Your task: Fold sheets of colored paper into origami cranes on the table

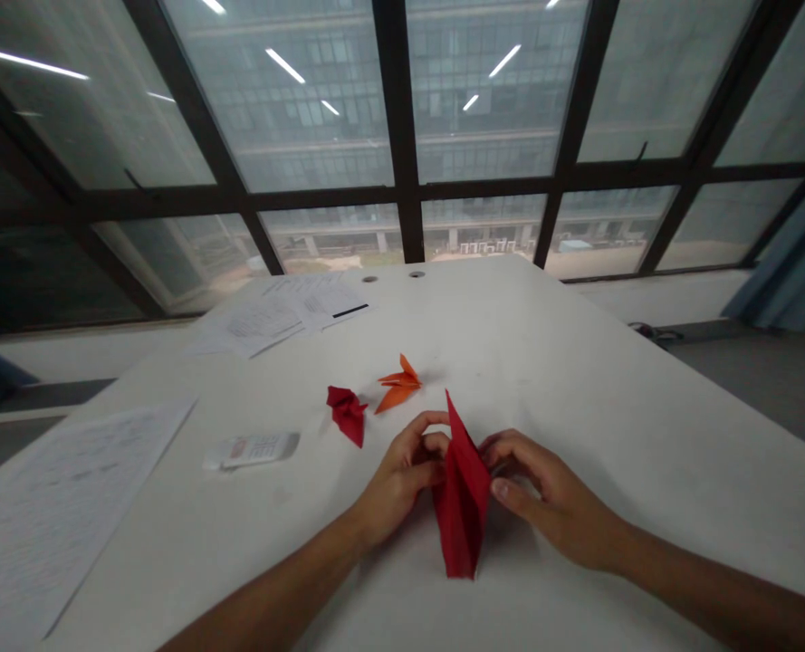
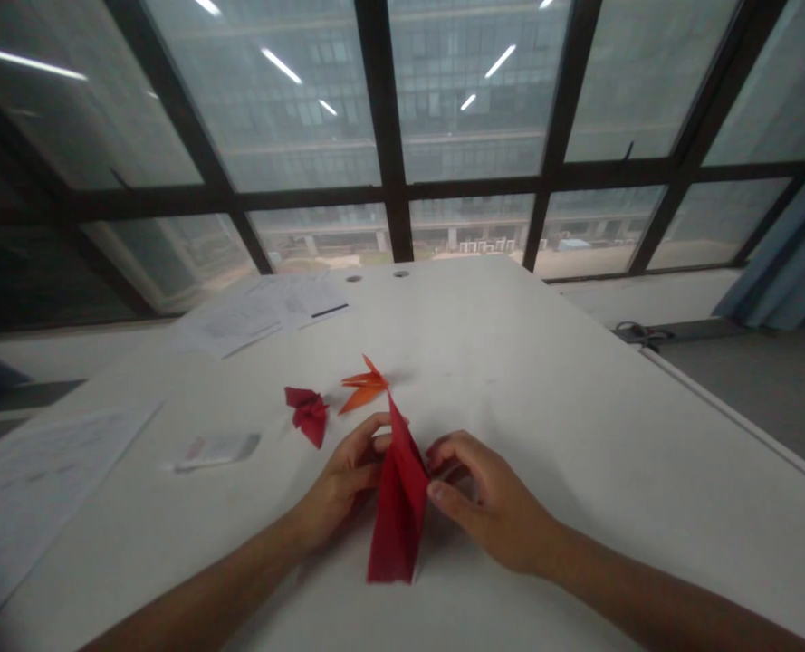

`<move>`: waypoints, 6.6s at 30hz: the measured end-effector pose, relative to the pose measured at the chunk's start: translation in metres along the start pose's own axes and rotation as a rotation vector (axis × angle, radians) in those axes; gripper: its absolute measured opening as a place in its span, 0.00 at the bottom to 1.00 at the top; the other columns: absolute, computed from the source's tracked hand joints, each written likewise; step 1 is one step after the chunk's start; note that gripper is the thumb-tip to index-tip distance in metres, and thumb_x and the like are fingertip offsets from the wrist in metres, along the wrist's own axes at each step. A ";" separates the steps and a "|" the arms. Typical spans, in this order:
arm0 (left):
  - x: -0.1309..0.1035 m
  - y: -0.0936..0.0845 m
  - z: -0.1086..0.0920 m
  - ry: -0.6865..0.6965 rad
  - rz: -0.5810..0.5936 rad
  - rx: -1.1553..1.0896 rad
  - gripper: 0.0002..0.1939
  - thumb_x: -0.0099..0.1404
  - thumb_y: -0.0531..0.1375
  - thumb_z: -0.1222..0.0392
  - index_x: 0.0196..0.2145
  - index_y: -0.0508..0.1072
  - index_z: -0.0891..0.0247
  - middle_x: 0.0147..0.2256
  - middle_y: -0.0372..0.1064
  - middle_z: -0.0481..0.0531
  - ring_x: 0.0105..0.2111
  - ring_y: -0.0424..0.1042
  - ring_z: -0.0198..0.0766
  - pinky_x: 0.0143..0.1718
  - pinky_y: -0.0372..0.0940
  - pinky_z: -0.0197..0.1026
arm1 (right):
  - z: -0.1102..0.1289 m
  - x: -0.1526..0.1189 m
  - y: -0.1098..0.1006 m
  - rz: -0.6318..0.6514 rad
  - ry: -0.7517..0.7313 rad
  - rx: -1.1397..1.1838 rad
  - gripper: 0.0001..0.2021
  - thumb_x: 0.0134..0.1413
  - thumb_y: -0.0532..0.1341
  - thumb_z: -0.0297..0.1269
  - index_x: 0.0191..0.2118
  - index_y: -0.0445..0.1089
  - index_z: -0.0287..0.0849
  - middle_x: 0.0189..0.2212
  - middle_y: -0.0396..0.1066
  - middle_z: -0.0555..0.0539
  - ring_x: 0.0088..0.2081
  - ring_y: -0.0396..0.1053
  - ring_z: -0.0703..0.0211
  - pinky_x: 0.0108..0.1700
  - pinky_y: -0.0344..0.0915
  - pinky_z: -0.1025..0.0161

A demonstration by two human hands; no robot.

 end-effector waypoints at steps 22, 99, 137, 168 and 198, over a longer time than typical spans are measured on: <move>0.000 0.012 -0.006 0.012 0.021 0.136 0.18 0.61 0.70 0.51 0.38 0.70 0.65 0.34 0.71 0.51 0.30 0.68 0.33 0.31 0.60 0.34 | 0.002 -0.007 0.005 -0.064 -0.083 -0.124 0.10 0.73 0.51 0.39 0.47 0.69 0.47 0.45 0.68 0.46 0.48 0.68 0.57 0.53 0.65 0.59; -0.005 0.003 -0.013 0.142 -0.380 0.492 0.18 0.74 0.52 0.47 0.31 0.63 0.61 0.23 0.60 0.42 0.24 0.60 0.32 0.27 0.57 0.34 | -0.027 -0.008 -0.007 -0.216 0.302 0.115 0.20 0.64 0.54 0.35 0.61 0.56 0.49 0.32 0.73 0.52 0.29 0.70 0.58 0.33 0.66 0.61; -0.023 0.039 -0.016 0.551 -0.169 1.147 0.12 0.66 0.55 0.70 0.46 0.64 0.58 0.37 0.68 0.49 0.32 0.71 0.34 0.35 0.68 0.37 | 0.013 -0.002 -0.028 -0.270 0.143 -0.864 0.11 0.59 0.59 0.38 0.47 0.68 0.45 0.42 0.78 0.44 0.42 0.74 0.46 0.47 0.65 0.51; -0.006 0.018 0.001 0.155 -0.265 0.751 0.14 0.66 0.57 0.65 0.48 0.63 0.58 0.30 0.69 0.44 0.29 0.71 0.36 0.32 0.66 0.38 | -0.020 0.005 -0.021 -0.181 0.282 -0.857 0.05 0.62 0.60 0.40 0.35 0.70 0.46 0.30 0.76 0.49 0.33 0.71 0.53 0.37 0.59 0.59; -0.014 0.005 -0.029 0.511 -0.432 0.766 0.18 0.62 0.51 0.75 0.33 0.78 0.59 0.40 0.67 0.51 0.38 0.68 0.36 0.36 0.64 0.37 | -0.018 0.004 -0.042 -0.327 -0.056 -0.548 0.09 0.67 0.52 0.33 0.43 0.69 0.47 0.35 0.76 0.49 0.33 0.72 0.59 0.37 0.65 0.62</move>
Point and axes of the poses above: each hand's wrist, its own x-axis towards the middle knuckle, its own y-axis out of the palm, z = x × y, the point moved 5 cm from there along x, towards the middle knuckle
